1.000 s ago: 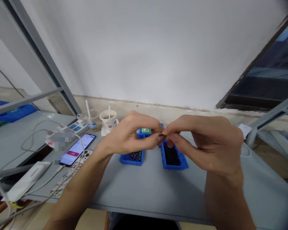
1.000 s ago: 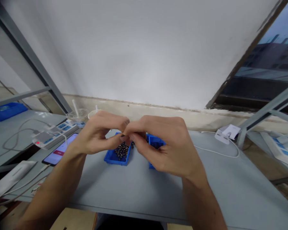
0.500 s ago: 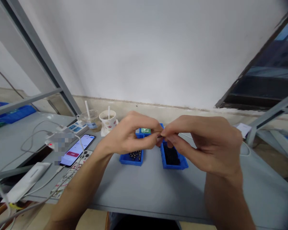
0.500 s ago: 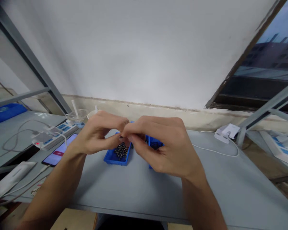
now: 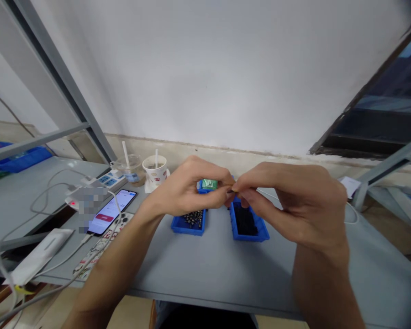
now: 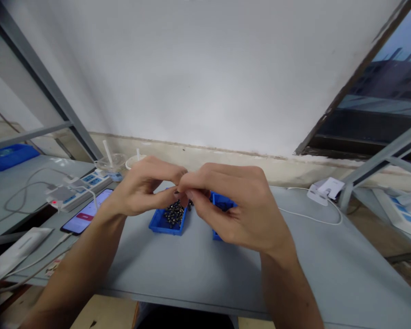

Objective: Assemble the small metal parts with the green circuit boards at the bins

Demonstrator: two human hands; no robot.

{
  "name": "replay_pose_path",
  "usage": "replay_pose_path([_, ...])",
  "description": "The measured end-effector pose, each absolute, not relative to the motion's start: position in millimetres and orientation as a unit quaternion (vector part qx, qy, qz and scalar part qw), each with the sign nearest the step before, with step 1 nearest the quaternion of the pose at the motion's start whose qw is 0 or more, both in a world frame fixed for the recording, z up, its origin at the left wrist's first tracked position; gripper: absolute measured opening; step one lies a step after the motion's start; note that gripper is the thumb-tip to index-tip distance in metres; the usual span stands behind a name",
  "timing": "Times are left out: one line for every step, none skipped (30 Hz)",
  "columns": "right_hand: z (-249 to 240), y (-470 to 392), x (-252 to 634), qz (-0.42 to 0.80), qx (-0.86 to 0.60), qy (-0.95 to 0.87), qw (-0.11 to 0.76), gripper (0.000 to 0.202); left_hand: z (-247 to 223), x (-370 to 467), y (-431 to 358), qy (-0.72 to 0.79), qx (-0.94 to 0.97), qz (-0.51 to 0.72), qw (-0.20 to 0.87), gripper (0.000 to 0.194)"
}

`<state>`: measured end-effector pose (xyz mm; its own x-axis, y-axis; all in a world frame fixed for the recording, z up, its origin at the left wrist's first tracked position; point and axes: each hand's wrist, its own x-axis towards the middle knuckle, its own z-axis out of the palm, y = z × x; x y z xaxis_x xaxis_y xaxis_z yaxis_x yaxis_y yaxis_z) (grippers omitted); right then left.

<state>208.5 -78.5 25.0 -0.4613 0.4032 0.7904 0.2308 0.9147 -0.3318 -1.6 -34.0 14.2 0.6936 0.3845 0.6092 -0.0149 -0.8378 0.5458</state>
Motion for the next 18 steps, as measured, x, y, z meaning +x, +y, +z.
replay_pose_path([25.5,-79.1,209.2,0.085,-0.189,-0.853,0.478,0.022,13.7,-1.4,-33.6,0.103,0.882,0.376,0.266,0.018])
replay_pose_path([25.9,-79.5,209.9,0.08,-0.192,-0.856,0.472,0.022,13.3,-1.2,-33.3,0.101,0.882,0.376,0.267,0.018])
replay_pose_path([26.0,-79.9,210.4,0.076,-0.194,-0.859,0.468,0.022,12.9,-1.1,-33.1,0.1,0.882,0.375,0.268,0.019])
replay_pose_path([26.1,-80.1,210.7,0.071,-0.195,-0.861,0.465,0.022,12.6,-1.1,-32.8,0.099,0.882,0.374,0.268,0.019])
replay_pose_path([26.0,-80.2,211.0,0.067,-0.195,-0.862,0.464,0.023,12.4,-1.2,-32.7,0.098,0.883,0.373,0.269,0.019])
replay_pose_path([26.0,-80.2,211.1,0.065,-0.195,-0.863,0.462,0.023,12.3,-1.2,-32.5,0.098,0.883,0.372,0.27,0.019])
replay_pose_path([25.9,-80.2,211.3,0.063,-0.195,-0.864,0.46,0.024,12.1,-1.3,-32.3,0.098,0.882,0.372,0.271,0.018])
replay_pose_path([25.8,-80.2,211.4,0.063,-0.195,-0.865,0.458,0.024,11.8,-1.4,-32.0,0.098,0.882,0.37,0.274,0.018])
replay_pose_path([25.9,-80.2,211.5,0.062,-0.196,-0.866,0.455,0.024,11.5,-1.4,-31.8,0.097,0.882,0.369,0.278,0.018])
replay_pose_path([26.1,-80.3,211.6,0.062,-0.197,-0.867,0.453,0.024,11.1,-1.4,-31.4,0.095,0.881,0.367,0.283,0.018])
replay_pose_path([26.4,-80.5,211.6,0.062,-0.198,-0.868,0.451,0.023,10.6,-1.4,-31.0,0.093,0.88,0.365,0.289,0.017])
replay_pose_path([26.8,-80.7,211.6,0.062,-0.199,-0.869,0.449,0.023,10.0,-1.5,-30.6,0.092,0.879,0.363,0.295,0.017])
replay_pose_path([27.4,-80.9,211.5,0.061,-0.199,-0.87,0.446,0.022,9.5,-1.5,-30.2,0.091,0.878,0.361,0.3,0.017])
replay_pose_path([27.9,-81.2,211.3,0.061,-0.197,-0.872,0.444,0.022,9.1,-1.6,-29.8,0.091,0.877,0.359,0.305,0.017])
replay_pose_path([28.5,-81.5,211.2,0.06,-0.197,-0.873,0.443,0.022,8.7,-1.7,-29.5,0.091,0.877,0.358,0.308,0.017])
replay_pose_path([29.1,-81.8,211.1,0.06,-0.196,-0.874,0.44,0.022,8.5,-1.8,-29.2,0.092,0.877,0.356,0.311,0.016])
replay_pose_path([29.4,-82.1,211.0,0.059,-0.196,-0.875,0.438,0.023,8.5,-1.9,-29.0,0.093,0.876,0.354,0.313,0.016])
replay_pose_path([29.7,-82.4,211.0,0.059,-0.196,-0.877,0.435,0.023,8.5,-1.9,-28.8,0.093,0.876,0.353,0.315,0.017])
